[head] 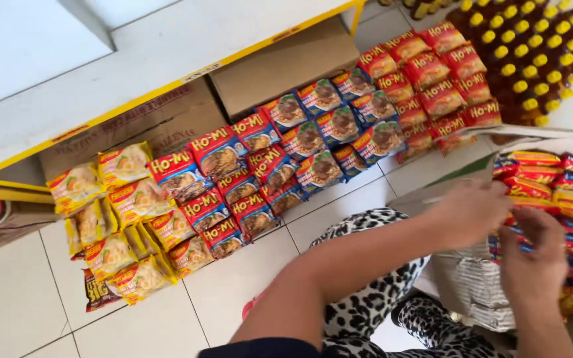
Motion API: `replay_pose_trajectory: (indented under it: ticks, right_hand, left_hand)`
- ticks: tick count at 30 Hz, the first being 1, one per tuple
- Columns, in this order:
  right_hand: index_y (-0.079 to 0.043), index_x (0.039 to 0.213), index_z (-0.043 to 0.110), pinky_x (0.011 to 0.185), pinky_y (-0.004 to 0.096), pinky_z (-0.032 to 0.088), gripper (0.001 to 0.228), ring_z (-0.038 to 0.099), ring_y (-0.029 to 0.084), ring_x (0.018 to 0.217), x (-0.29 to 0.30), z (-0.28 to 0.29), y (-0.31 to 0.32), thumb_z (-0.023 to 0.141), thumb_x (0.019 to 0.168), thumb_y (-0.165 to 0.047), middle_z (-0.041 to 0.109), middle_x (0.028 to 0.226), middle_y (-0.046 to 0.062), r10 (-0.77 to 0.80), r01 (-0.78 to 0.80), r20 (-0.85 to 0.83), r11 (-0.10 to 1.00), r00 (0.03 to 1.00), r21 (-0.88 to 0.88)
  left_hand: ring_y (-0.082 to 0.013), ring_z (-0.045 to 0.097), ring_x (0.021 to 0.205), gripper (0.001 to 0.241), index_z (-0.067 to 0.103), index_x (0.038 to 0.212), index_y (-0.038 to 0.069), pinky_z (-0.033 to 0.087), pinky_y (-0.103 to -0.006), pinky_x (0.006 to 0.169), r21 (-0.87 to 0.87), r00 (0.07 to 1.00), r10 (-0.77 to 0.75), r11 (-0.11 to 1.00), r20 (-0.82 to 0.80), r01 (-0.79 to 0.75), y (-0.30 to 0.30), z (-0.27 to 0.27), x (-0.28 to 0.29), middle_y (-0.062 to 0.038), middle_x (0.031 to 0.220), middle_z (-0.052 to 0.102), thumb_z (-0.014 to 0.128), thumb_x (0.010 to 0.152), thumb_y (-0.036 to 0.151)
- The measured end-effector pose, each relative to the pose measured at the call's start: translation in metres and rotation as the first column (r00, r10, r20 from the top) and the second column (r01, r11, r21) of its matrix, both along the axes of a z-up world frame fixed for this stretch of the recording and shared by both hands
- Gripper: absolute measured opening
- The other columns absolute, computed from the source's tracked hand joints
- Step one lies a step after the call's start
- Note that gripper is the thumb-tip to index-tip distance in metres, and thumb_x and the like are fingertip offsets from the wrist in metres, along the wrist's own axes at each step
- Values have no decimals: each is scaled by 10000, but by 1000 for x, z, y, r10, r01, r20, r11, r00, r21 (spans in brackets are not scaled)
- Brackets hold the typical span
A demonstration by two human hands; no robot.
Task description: Organizing and stacking instant noodle packets on the bottom shelf/floor area of a grocery store.
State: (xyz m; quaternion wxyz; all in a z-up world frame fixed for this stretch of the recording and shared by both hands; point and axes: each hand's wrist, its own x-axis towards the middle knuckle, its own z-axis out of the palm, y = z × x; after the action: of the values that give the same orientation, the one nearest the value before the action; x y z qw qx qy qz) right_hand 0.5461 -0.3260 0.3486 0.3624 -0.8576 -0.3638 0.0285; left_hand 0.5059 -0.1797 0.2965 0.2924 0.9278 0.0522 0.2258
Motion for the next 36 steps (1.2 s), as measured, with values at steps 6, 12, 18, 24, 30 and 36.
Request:
replay_pose_trajectory:
  ticks: [6,12,18,24,30,36]
  right_hand:
    - [-18,1376,545,1101,349,472,422,619,219,1279,-66,8,102,695,982,-35,640,1346,113,246,-225,-151,964,958,144]
    - [-55,1366,557,1057,359,476,461,630,223,1209,-165,-30,185,718,935,-82,665,1286,113,499,-497,-316,863,807,93]
    - [-95,1388,514,981,347,508,544,644,210,1139,-257,-97,222,723,885,-108,669,1244,95,584,-730,-635,682,506,46]
    - [-107,1384,522,944,318,527,498,649,160,1098,-308,-135,231,699,922,-157,681,1216,66,450,-800,-858,595,248,80]
    - [-65,1265,630,884,285,538,332,642,124,1008,-350,-138,264,697,963,-185,694,1094,36,495,-855,-851,505,173,119]
    - [-75,1211,656,794,272,530,281,623,100,905,-363,-141,279,696,960,-196,685,1007,-1,476,-865,-852,499,221,55]
  left_hand:
    - [-315,661,902,123,678,935,82,537,-444,787,-588,969,206,769,-140,-249,90,-59,-148,-125,920,689,678,899,200]
    - [-162,602,615,176,638,849,122,456,-313,533,-788,797,299,-525,-525,-322,104,-192,-281,-31,727,645,669,919,280]
    - [-136,505,531,266,566,776,121,380,-308,448,-768,521,573,-554,-632,-322,102,-264,-384,-9,657,539,652,939,313]
    - [-167,483,450,115,566,775,93,342,-347,369,-755,-1,759,-648,-651,-105,136,-331,-498,-42,616,521,613,871,135]
    - [-254,591,713,338,523,1006,-9,478,-381,451,-618,-467,472,-751,-748,232,139,-277,-576,-103,867,547,732,826,187]
    - [-305,615,925,570,535,1205,10,479,-382,527,-492,-529,331,-848,-781,196,118,-311,-655,-145,1130,587,817,875,380]
